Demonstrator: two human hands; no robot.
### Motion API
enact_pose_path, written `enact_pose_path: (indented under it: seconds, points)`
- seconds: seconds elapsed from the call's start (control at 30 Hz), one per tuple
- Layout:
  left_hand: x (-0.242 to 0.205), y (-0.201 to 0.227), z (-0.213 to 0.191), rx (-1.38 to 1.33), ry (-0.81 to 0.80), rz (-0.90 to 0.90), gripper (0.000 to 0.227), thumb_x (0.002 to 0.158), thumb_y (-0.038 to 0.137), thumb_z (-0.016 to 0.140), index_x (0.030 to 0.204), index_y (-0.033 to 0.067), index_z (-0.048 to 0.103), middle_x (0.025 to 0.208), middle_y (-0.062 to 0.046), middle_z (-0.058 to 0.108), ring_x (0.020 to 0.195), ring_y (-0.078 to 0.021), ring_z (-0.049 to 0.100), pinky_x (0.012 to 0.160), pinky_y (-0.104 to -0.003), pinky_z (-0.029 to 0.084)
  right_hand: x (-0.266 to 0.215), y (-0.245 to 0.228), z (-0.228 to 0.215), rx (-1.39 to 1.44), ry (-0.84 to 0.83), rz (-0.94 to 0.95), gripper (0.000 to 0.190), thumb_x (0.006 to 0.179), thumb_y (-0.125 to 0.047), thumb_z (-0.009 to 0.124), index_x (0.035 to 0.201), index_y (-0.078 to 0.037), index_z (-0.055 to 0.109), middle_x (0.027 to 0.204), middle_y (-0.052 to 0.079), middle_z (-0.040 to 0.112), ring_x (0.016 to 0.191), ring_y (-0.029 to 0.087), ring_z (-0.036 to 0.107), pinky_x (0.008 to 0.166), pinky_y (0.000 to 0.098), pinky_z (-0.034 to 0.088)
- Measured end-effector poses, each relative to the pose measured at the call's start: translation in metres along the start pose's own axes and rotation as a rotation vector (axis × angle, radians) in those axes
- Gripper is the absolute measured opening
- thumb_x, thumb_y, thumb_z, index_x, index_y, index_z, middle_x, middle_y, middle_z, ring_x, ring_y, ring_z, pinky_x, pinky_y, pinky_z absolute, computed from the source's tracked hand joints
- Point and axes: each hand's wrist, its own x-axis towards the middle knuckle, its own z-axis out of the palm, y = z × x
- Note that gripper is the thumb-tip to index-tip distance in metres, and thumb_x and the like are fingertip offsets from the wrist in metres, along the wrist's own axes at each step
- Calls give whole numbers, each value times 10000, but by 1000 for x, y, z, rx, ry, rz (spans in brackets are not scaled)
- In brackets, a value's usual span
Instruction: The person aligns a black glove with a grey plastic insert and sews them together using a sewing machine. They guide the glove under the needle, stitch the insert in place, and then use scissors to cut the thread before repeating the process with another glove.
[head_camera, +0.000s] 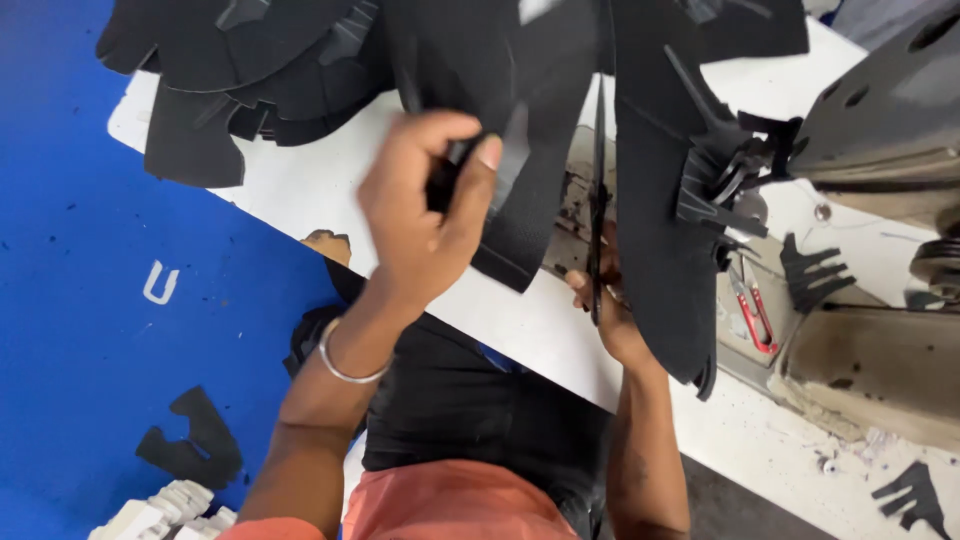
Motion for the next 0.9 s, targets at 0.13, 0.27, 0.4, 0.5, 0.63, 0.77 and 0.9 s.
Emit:
enact_pose_path:
  seconds: [0.13, 0.27, 0.4, 0.5, 0.63, 0.77, 0.9]
  points:
    - [47, 38, 0, -130, -25, 195, 198, 1051, 51, 746, 1177, -18, 609, 1004, -81, 630, 706, -87, 566, 609, -232, 429, -9, -9, -4, -699, 56, -154, 570, 811, -135, 816, 1350, -54, 648, 944, 117, 636, 836, 236, 636, 739, 375, 522]
    - [60, 40, 50, -132, -306, 329, 263, 1006, 59, 721, 1231, -24, 612, 1023, -120, 636, 773, -162, 596, 663, -303, 458, -31, -7, -15, -992, 127, -334, 418, 849, -187, 791, 1243, -70, 719, 1118, 201, 742, 1003, 343, 687, 881, 423, 516]
    - [78, 27, 100, -57, -518, 473, 347, 962, 66, 697, 1285, -31, 615, 1042, -160, 644, 839, -237, 631, 718, -372, 491, -89, 60, -49, -620, 320, -156, 257, 995, -98, 587, 1194, 10, 708, 1171, 188, 740, 1129, 316, 706, 965, 396, 527]
    - [82, -1, 131, 6, -687, 574, 415, 928, 69, 679, 1325, -37, 618, 1057, -190, 652, 889, -292, 659, 758, -424, 517, -90, 15, -45, 195, 458, 145, 421, 1108, -327, 510, 1236, 41, 670, 1064, 190, 754, 917, 321, 703, 831, 423, 545]
    - [85, -35, 152, -52, -933, 662, 352, 989, 103, 664, 1324, 7, 613, 1111, -172, 658, 994, -337, 663, 868, -469, 521, -47, -70, -45, 1001, 476, 308, 867, 908, -652, 547, 1346, 96, 579, 1147, 248, 724, 931, 360, 720, 847, 458, 567]
    - [91, -24, 127, -203, -1155, 445, 493, 1086, 254, 685, 1468, 22, 476, 1184, -150, 617, 1071, -339, 615, 904, -487, 475, -9, -95, -90, 95, 441, -428, 448, 907, 78, 702, 1338, 45, 586, 1164, 109, 615, 1026, 205, 620, 945, 299, 529]
    - [59, 9, 96, -129, -1140, 188, 587, 928, 302, 748, 1415, 133, 469, 1044, -106, 539, 883, -275, 590, 781, -449, 454, 2, -47, -153, -378, 576, -533, 500, 893, 199, 519, 1380, 97, 562, 1302, 147, 598, 1139, 217, 596, 1042, 277, 494]
